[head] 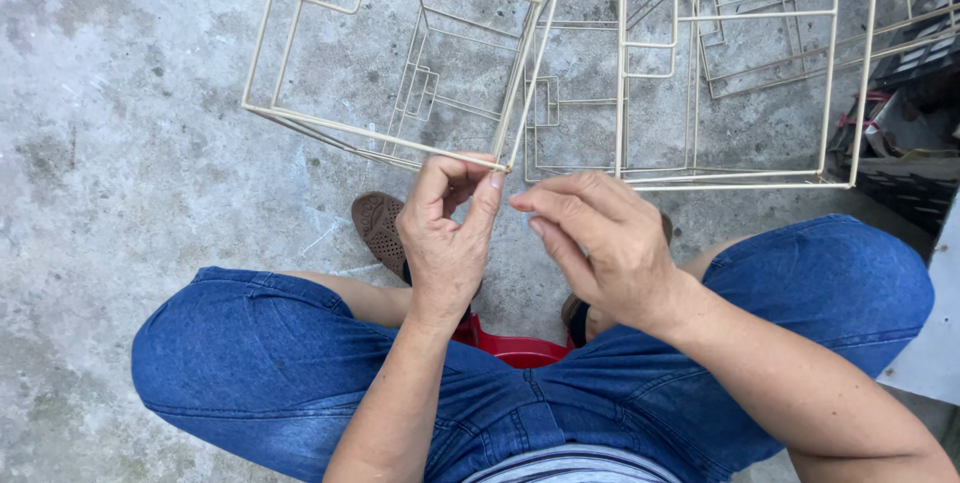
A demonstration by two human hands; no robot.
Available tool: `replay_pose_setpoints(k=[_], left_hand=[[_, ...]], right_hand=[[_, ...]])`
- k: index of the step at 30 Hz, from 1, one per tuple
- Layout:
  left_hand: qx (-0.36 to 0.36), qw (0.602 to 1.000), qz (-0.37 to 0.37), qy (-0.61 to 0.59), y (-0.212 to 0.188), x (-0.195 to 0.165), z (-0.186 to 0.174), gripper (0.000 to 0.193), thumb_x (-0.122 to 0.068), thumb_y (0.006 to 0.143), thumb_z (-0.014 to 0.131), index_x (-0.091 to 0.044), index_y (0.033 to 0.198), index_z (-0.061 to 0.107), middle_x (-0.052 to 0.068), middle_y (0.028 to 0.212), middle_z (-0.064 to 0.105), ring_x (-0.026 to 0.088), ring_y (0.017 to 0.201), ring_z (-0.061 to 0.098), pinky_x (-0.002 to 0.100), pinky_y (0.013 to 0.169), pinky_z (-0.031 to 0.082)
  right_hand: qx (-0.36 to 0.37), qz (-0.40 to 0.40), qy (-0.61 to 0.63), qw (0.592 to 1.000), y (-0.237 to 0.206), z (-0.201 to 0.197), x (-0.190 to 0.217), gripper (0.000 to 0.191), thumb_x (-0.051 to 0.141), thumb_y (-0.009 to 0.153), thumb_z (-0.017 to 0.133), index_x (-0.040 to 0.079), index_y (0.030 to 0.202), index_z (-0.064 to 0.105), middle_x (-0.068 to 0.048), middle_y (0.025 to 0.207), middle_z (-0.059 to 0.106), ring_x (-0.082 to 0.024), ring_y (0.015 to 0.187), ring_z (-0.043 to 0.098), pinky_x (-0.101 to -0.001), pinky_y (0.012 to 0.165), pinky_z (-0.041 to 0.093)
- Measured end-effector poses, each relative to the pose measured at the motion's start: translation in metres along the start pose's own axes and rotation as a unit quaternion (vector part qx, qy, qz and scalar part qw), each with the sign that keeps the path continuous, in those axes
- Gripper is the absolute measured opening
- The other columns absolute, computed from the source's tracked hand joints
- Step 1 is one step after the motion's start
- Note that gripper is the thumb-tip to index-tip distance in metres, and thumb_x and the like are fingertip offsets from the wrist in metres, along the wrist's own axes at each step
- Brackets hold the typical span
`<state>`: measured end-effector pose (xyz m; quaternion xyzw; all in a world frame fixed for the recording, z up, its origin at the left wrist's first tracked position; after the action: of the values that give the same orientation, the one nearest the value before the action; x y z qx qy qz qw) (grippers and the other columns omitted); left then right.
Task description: The person sits on a low stool on a concrete floor and assembles rectangular wire frame structures, twisting thin tie wires by hand around the joints to fasten the frames together. They reposition the frames and add tie wires at several joints, then set a frame aside.
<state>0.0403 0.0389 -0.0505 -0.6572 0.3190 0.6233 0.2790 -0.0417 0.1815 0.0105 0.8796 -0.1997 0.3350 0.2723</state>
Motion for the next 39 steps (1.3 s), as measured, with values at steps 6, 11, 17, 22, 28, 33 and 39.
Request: replay_pose_setpoints(k=[6, 11, 17, 22, 28, 33, 39], left_hand=[[0.023, 1.000, 0.006, -0.008, 0.003, -0.002, 0.000, 0.013, 0.006, 0.100, 0.063, -0.002, 0.108, 0.069, 0.005, 0.113, 0.068, 0.009, 0.101, 0.069, 0.023, 0.087, 0.059], [0.015, 0.997, -0.052, -0.060, 0.004, 0.006, -0.003, 0.018, 0.009, 0.100, 0.057, -0.002, 0.109, 0.068, 0.004, 0.104, 0.073, 0.008, 0.097, 0.069, 0.022, 0.086, 0.057], [0.027, 0.991, -0.092, -0.095, 0.004, 0.015, -0.011, 0.017, 0.007, 0.100, 0.057, 0.000, 0.110, 0.067, 0.006, 0.102, 0.073, 0.009, 0.095, 0.070, 0.023, 0.086, 0.057], [0.053, 0.984, -0.086, -0.150, 0.002, 0.019, -0.011, 0.014, 0.007, 0.097, 0.056, 0.001, 0.103, 0.067, 0.009, 0.108, 0.074, 0.012, 0.099, 0.071, 0.027, 0.089, 0.059], [0.032, 0.986, -0.081, -0.139, -0.001, 0.015, -0.008, 0.008, 0.001, 0.099, 0.061, -0.001, 0.103, 0.067, 0.008, 0.107, 0.075, 0.012, 0.098, 0.071, 0.026, 0.089, 0.058], [0.007, 0.981, -0.144, -0.130, -0.003, 0.019, -0.004, 0.015, -0.010, 0.097, 0.071, -0.003, 0.111, 0.070, 0.007, 0.098, 0.075, 0.011, 0.089, 0.072, 0.024, 0.081, 0.058], [0.039, 0.978, -0.149, -0.140, 0.002, 0.027, -0.010, 0.010, -0.006, 0.095, 0.075, 0.000, 0.103, 0.074, 0.005, 0.098, 0.077, 0.009, 0.087, 0.070, 0.023, 0.079, 0.058]], right_hand=[[0.023, 0.067, 0.090, 0.993, -0.011, 0.015, -0.002, 0.044, -0.003, 0.093, 0.070, 0.002, 0.136, 0.062, -0.014, 0.121, 0.069, -0.021, 0.095, 0.072, -0.0307, 0.082, 0.060], [0.030, 0.093, 0.095, 0.991, -0.016, 0.021, -0.001, 0.054, -0.003, 0.093, 0.070, 0.003, 0.145, 0.055, -0.014, 0.130, 0.067, -0.019, 0.097, 0.073, -0.0300, 0.084, 0.061], [0.056, 0.080, 0.135, 0.986, -0.026, 0.034, -0.002, 0.075, 0.002, 0.092, 0.072, 0.001, 0.157, 0.035, -0.019, 0.147, 0.055, -0.016, 0.095, 0.070, -0.0313, 0.089, 0.060], [0.103, 0.149, 0.343, 0.922, -0.033, 0.052, -0.011, 0.093, 0.010, 0.094, 0.071, 0.005, 0.165, 0.011, -0.017, 0.144, 0.051, -0.015, 0.091, 0.065, -0.0302, 0.087, 0.057], [0.075, 0.236, 0.684, 0.686, -0.038, 0.064, -0.014, 0.094, 0.019, 0.098, 0.070, 0.014, 0.171, 0.010, -0.014, 0.125, 0.057, -0.014, 0.086, 0.054, -0.0279, 0.084, 0.049], [0.041, 0.284, 0.752, 0.594, -0.042, 0.063, -0.018, 0.075, 0.021, 0.101, 0.067, 0.013, 0.164, 0.027, -0.012, 0.108, 0.061, -0.014, 0.084, 0.055, -0.0285, 0.082, 0.048], [0.027, 0.275, 0.619, 0.735, -0.043, 0.065, -0.034, 0.049, 0.014, 0.104, 0.062, 0.005, 0.151, 0.048, -0.007, 0.097, 0.066, -0.011, 0.083, 0.058, -0.0266, 0.080, 0.051]])
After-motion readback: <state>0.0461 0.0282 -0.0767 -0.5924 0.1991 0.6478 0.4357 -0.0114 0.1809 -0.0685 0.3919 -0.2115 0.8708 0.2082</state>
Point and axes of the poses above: each hand's wrist, its own y-axis towards the middle knuckle, its own z-axis out of the palm, x = y × z, the point moved 4 cm from there along y, towards the middle knuckle
